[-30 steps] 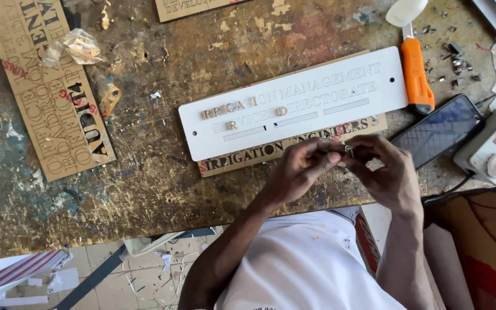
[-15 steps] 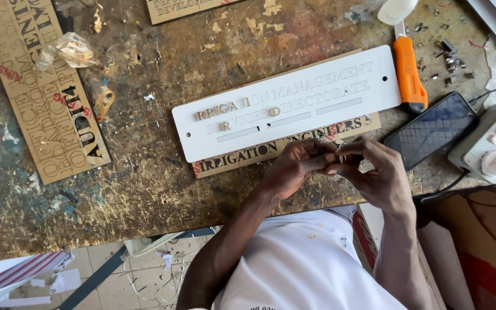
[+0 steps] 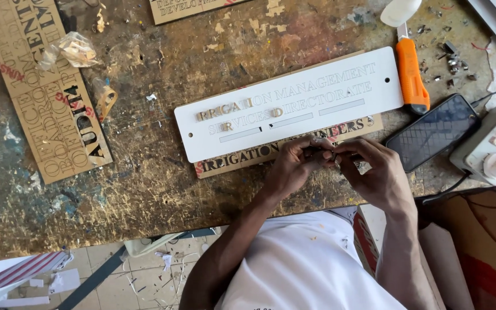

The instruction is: Positioning and aligning individual letters onto a white sign board to form words.

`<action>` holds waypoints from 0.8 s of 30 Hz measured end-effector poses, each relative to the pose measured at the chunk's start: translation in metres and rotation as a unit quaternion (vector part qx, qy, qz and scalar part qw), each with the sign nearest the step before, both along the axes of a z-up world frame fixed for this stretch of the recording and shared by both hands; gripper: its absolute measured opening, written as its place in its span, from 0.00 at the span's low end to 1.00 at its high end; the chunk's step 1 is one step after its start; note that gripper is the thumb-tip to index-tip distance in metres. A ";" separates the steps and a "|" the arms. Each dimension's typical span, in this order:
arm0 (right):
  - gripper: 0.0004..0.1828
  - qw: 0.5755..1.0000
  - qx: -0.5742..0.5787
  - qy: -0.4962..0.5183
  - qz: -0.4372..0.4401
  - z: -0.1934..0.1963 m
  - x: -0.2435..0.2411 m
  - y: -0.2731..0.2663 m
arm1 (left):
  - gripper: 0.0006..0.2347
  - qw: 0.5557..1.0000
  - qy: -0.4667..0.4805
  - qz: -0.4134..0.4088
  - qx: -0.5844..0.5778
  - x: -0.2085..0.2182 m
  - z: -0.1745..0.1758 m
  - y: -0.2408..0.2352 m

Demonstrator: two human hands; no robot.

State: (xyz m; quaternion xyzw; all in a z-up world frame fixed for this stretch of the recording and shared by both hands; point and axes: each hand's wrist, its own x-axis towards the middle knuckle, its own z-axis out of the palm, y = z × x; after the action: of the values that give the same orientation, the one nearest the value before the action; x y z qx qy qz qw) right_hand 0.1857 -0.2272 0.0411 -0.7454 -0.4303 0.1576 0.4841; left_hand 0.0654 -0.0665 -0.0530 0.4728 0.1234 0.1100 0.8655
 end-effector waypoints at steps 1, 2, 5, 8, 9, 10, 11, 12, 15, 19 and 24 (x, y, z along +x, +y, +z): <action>0.12 1.000 0.000 0.000 0.000 -0.001 -0.001 -0.001 | 0.08 1.000 0.000 0.000 0.000 0.000 0.002 -0.001; 0.11 1.000 0.003 0.001 -0.007 -0.002 -0.002 -0.001 | 0.07 1.000 0.002 0.000 0.021 0.001 0.004 -0.002; 0.11 1.000 0.009 0.010 -0.022 0.000 -0.002 -0.002 | 0.07 0.998 0.001 0.012 0.062 0.000 0.005 -0.007; 0.10 0.998 0.026 0.017 -0.047 -0.003 0.002 -0.006 | 0.06 0.981 -0.012 0.019 0.195 -0.001 0.032 0.002; 0.10 0.997 0.039 0.016 -0.061 -0.005 0.005 -0.008 | 0.06 0.952 -0.021 0.019 0.305 0.000 0.045 0.007; 0.10 0.997 0.039 0.016 -0.064 -0.006 0.007 -0.007 | 0.06 0.952 -0.022 0.017 0.304 0.000 0.044 0.008; 0.10 0.996 0.044 0.011 -0.071 -0.006 0.009 -0.006 | 0.06 0.943 -0.020 0.011 0.333 -0.001 0.043 0.008; 0.10 0.996 0.048 0.008 -0.077 -0.007 0.011 -0.006 | 0.06 0.932 -0.016 0.007 0.361 -0.002 0.041 0.008; 0.09 0.995 0.055 0.024 -0.082 -0.021 0.016 -0.007 | 0.06 0.906 0.000 -0.003 0.424 -0.003 0.019 0.008; 0.08 0.993 0.076 0.038 -0.086 -0.013 0.015 0.003 | 0.07 0.888 -0.001 0.009 0.461 -0.003 0.029 0.014; 0.11 0.996 0.067 0.047 -0.044 -0.010 0.012 0.032 | 0.06 0.915 0.014 0.068 0.398 -0.017 0.018 0.034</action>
State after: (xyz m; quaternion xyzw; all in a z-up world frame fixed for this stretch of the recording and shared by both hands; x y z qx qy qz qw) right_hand 0.1976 -0.1952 0.0311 -0.7215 -0.3833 0.1421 0.5589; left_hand 0.0481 -0.0329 -0.0346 0.7703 0.1130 0.2017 0.5942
